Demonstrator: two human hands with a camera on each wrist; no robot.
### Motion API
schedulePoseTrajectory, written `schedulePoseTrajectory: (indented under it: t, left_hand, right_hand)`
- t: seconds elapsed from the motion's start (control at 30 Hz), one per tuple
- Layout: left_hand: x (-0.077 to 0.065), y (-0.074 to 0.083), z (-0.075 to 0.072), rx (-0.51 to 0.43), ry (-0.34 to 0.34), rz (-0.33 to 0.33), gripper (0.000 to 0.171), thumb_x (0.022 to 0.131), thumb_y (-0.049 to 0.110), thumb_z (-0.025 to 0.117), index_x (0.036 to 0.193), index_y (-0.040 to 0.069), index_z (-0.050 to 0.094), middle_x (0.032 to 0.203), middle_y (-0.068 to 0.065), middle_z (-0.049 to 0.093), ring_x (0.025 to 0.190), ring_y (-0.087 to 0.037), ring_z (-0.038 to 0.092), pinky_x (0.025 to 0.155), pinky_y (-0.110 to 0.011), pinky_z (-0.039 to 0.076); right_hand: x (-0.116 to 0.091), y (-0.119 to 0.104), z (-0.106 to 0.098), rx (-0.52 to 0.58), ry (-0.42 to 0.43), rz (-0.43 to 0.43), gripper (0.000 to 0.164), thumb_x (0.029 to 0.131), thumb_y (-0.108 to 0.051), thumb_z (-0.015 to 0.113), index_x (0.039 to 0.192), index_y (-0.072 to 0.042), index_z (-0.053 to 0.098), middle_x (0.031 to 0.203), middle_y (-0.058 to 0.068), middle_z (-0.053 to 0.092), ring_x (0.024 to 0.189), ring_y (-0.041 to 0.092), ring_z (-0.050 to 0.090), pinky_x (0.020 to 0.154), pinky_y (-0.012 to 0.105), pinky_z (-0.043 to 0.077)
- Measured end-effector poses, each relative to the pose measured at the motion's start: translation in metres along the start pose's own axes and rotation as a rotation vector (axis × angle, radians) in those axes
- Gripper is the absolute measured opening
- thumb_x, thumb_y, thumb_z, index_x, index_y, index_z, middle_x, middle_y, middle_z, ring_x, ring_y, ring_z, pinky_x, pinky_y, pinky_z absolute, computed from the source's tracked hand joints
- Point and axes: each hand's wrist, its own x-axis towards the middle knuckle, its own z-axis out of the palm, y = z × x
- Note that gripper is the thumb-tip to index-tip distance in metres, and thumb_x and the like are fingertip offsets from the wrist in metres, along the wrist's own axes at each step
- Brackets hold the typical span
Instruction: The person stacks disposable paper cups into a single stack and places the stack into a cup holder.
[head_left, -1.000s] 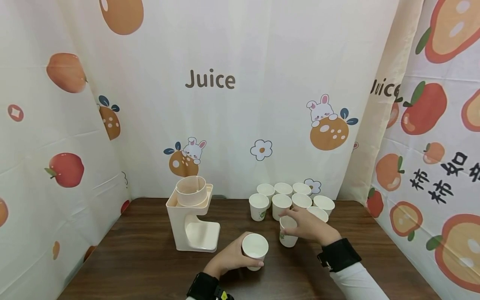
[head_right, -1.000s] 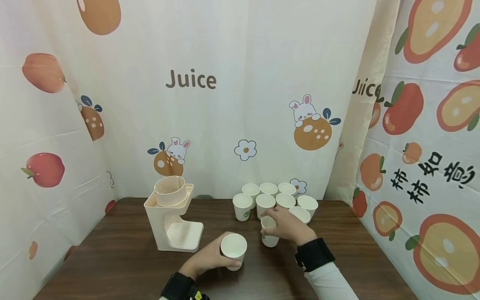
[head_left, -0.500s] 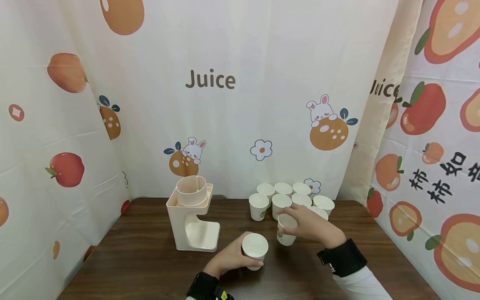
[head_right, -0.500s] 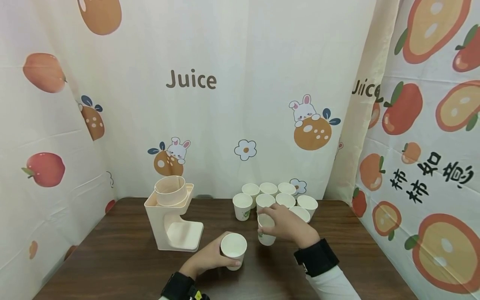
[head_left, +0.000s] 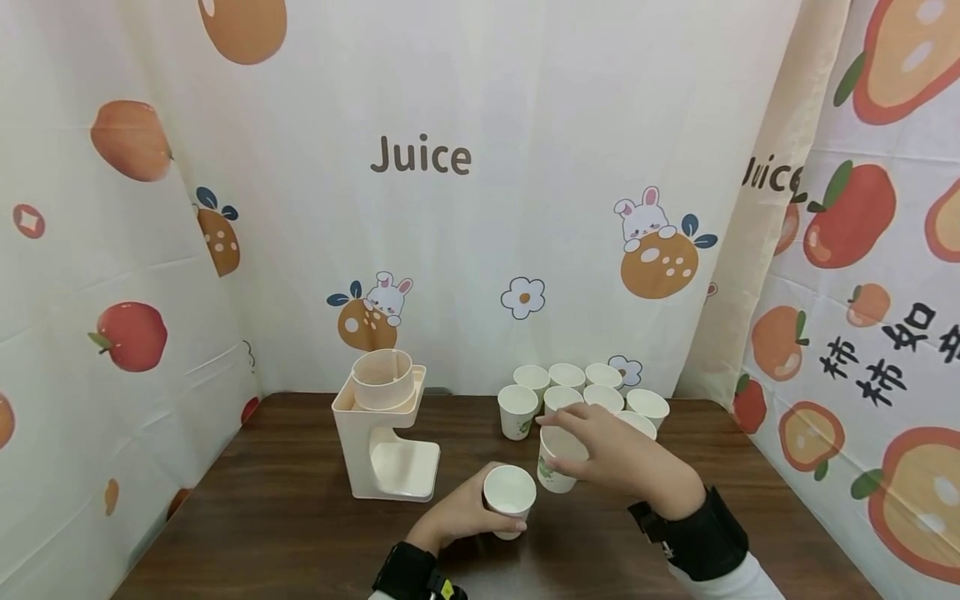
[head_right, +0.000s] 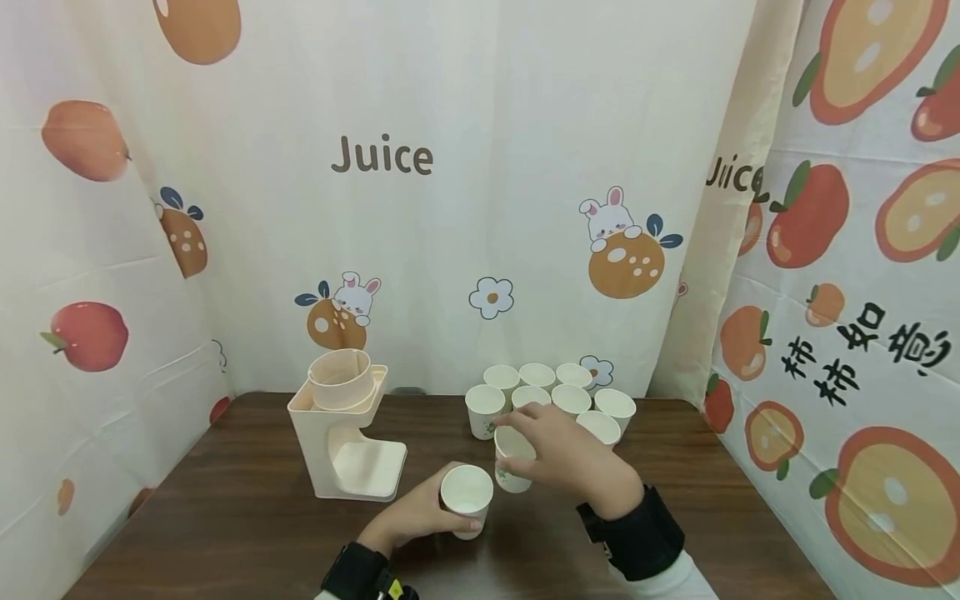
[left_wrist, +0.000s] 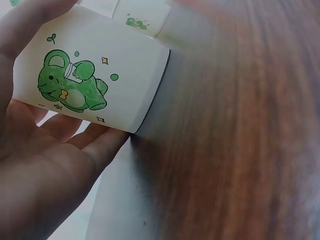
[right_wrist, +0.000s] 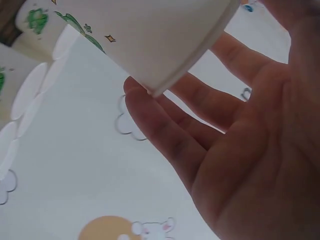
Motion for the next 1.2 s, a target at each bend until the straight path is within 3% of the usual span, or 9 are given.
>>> schedulePoseTrajectory:
  t: [0.23, 0.63, 1.2]
  left_hand:
    - [-0.001, -0.001, 0.000, -0.019, -0.019, 0.000, 0.070, 0.081, 0.011, 0.084, 0.139, 0.010, 0.044, 0.122, -0.004, 0.059, 0.111, -0.021, 0.058, 0.092, -0.040, 0.047]
    - [-0.001, 0.000, 0.000, -0.022, -0.032, 0.020, 0.068, 0.082, 0.009, 0.082, 0.138, 0.012, 0.044, 0.122, -0.004, 0.059, 0.110, -0.022, 0.057, 0.092, -0.040, 0.046]
    - [0.003, -0.003, -0.001, -0.035, -0.073, 0.040, 0.073, 0.084, 0.013, 0.081, 0.144, 0.021, 0.040, 0.131, -0.002, 0.056, 0.116, -0.022, 0.057, 0.098, -0.041, 0.043]
  right_hand:
    - [-0.001, -0.012, -0.003, 0.015, 0.033, -0.068, 0.042, 0.096, -0.037, 0.070, 0.133, -0.019, 0.063, 0.123, 0.002, 0.061, 0.112, 0.023, 0.059, 0.088, 0.041, 0.051]
    - [0.010, -0.023, 0.015, 0.028, 0.075, -0.154, 0.041, 0.095, -0.034, 0.071, 0.132, -0.018, 0.063, 0.125, -0.003, 0.061, 0.110, 0.017, 0.059, 0.084, 0.034, 0.052]
    - [0.021, -0.030, 0.037, 0.076, -0.052, -0.125, 0.044, 0.095, -0.037, 0.071, 0.135, -0.022, 0.061, 0.129, -0.005, 0.057, 0.114, 0.018, 0.056, 0.092, 0.036, 0.049]
